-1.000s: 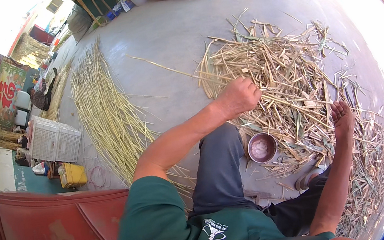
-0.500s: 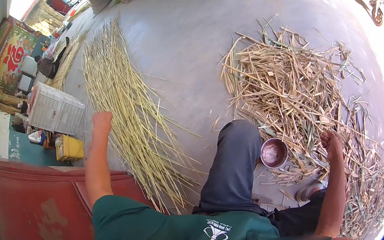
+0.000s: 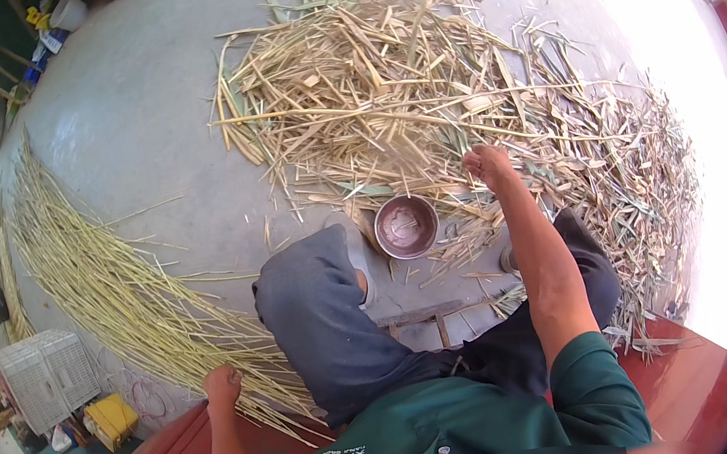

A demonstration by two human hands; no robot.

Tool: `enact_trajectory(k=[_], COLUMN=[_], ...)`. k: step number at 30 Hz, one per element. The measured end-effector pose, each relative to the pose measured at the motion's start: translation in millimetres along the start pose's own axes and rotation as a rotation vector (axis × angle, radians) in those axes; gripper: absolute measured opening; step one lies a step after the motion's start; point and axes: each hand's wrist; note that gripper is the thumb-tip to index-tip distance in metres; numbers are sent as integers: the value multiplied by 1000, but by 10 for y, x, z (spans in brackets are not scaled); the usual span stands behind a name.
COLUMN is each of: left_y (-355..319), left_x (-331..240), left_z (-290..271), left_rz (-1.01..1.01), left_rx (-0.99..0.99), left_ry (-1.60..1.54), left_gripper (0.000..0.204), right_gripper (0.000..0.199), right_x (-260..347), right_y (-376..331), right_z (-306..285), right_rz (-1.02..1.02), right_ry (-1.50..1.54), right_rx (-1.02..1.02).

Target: The person sits on the floor and repeatedly picks up long bamboo stalks, stripping off the outer layers by hand. The removed strips fall onto a growing pile on the floor, while the cleaned stalks are set aside.

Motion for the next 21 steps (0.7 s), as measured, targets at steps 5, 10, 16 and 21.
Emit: enact_trajectory(k=[5,10,16,21], left_y=[297,458,480,814], left_x=[-520,-797,-757,-806], left_z=[-226,-432,-432,-754], left_rz=[95,219,225,215], left_rx=[-27,-137,-86,5], left_ry=[-29,-72,-88,95], left_gripper=[29,16,20,21], right_gripper=[25,22,12,12], right_x=[-44,-30,114,202], right_y=[361,779,1195,1101], right_z=[184,318,342,41], right_rz=[77,91,128,130], right_ry=[218,535,853,645], right_rx=[-74,45,168,64])
Point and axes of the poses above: each hand's wrist, its own y-axis towards the middle knuckle, its own z-axis out of the palm, x = y × z, and after that the axes turned 13 degrees about z, right-handed
